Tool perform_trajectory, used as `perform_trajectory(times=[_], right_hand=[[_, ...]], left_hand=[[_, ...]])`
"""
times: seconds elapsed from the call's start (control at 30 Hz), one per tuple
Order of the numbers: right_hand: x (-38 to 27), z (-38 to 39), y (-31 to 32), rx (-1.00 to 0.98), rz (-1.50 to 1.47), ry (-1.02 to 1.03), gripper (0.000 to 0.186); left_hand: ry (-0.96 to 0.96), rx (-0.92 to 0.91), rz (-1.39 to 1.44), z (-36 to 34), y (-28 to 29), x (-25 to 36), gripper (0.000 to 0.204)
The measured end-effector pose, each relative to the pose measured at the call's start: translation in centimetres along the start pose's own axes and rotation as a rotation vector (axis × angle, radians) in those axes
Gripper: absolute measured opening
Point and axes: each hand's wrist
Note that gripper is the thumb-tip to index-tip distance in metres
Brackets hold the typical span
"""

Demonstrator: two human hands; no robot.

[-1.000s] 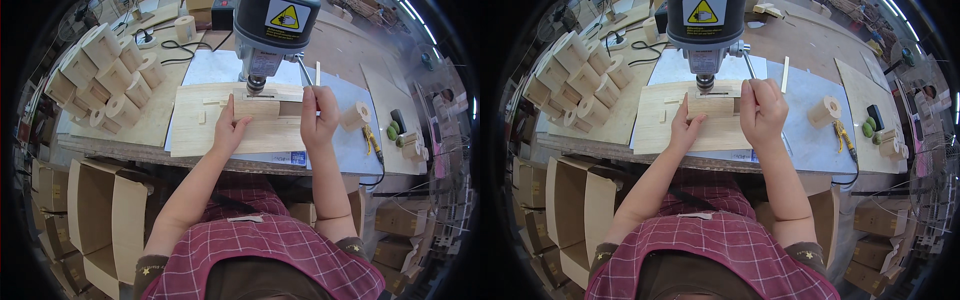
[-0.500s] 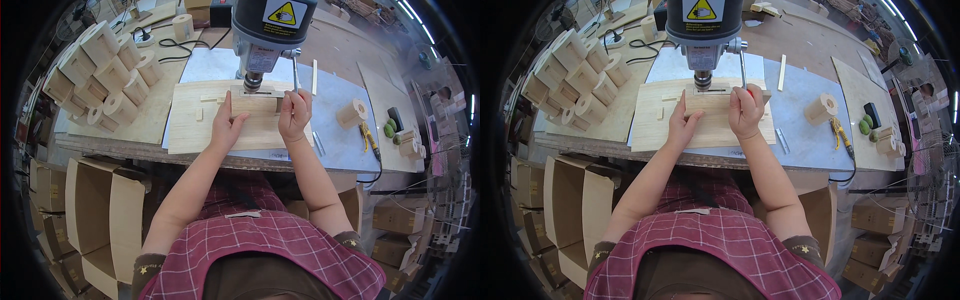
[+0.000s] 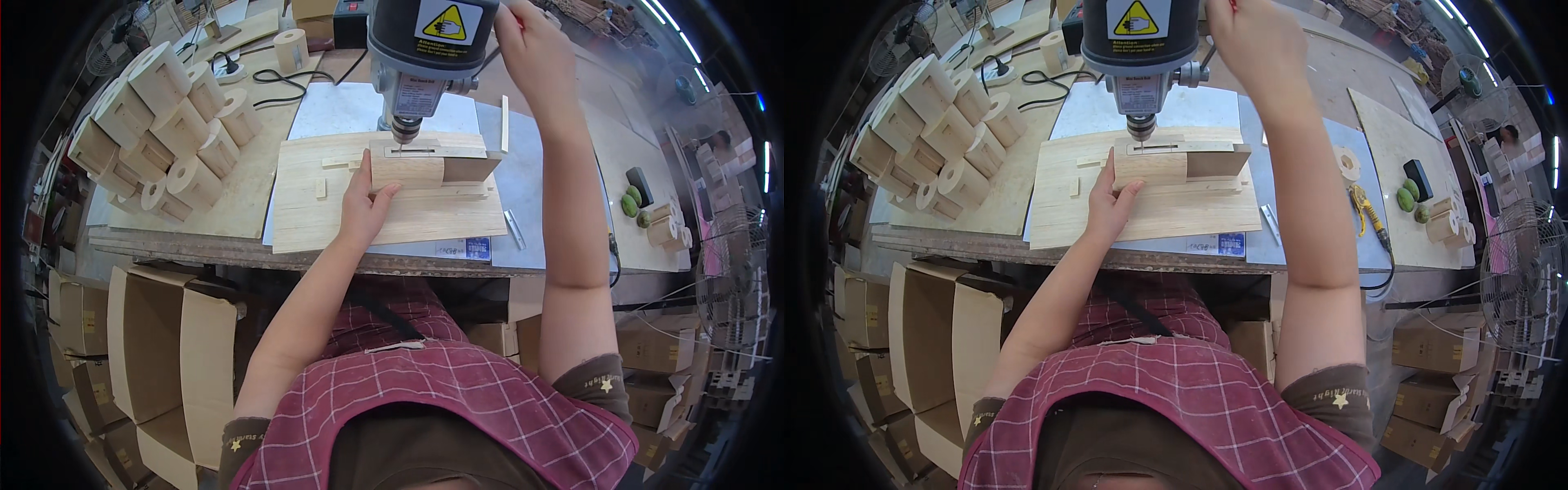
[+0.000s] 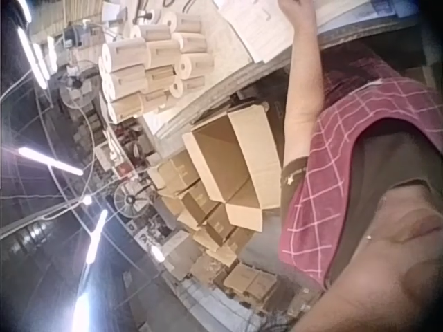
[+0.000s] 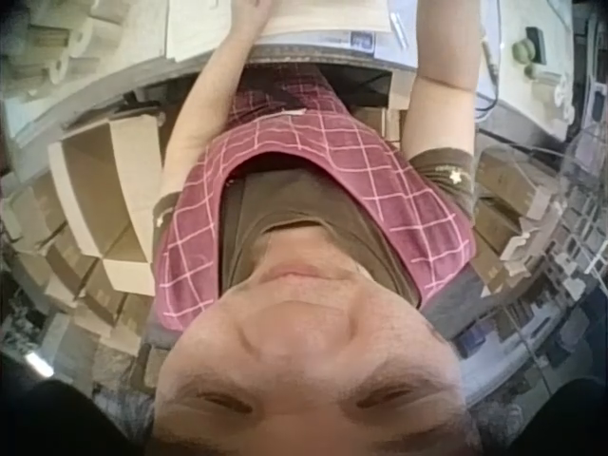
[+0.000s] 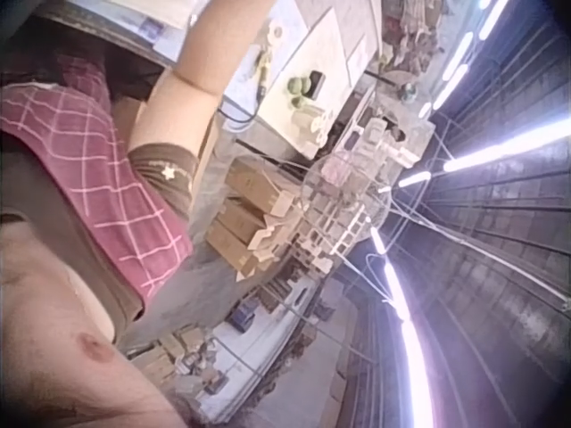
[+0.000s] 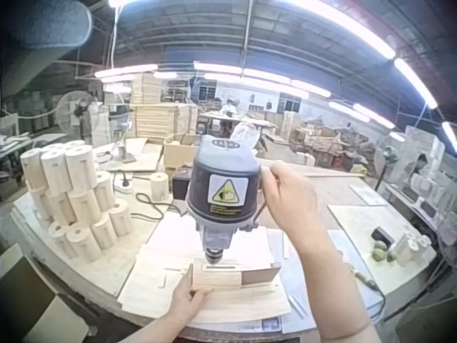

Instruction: Using a drill press to bore holes into cylindrical wooden blocks.

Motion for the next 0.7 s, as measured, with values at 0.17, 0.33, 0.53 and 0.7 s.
perform_trajectory(times=[0.17,0.33,0.53,0.7], right_hand=[[-0.9,-3.0,-0.7,-0.276,-0.146,-0.272,0.032],[2.6,-0.2,-2.2,-0.293,-0.515,-0.283,0.026],[8.2,10.7,-2.4,-0.654,-0.2,-0.267,0.038],[6.9,15.7,-2.2,-0.781,-0.375,-0.466,0.033]], left_hand=[[-0.069,0.0,-0.019,0.0,-0.2,-0.2,0.073],[0.054,-0.067,-0.056,-0.2,0.2,0.0,0.079],[0.238,-0.049,-0.026,-1.0,1.4,2.4,0.092],[0.348,-0.065,-0.07,-0.1,3.9,4.2,0.093]])
Point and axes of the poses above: each hand's wrist, its own z-axis away from the middle knuckle, its own y-axis out of the back of the hand, x = y × z, and after that the axes turned 13 degrees about -y, right-handed
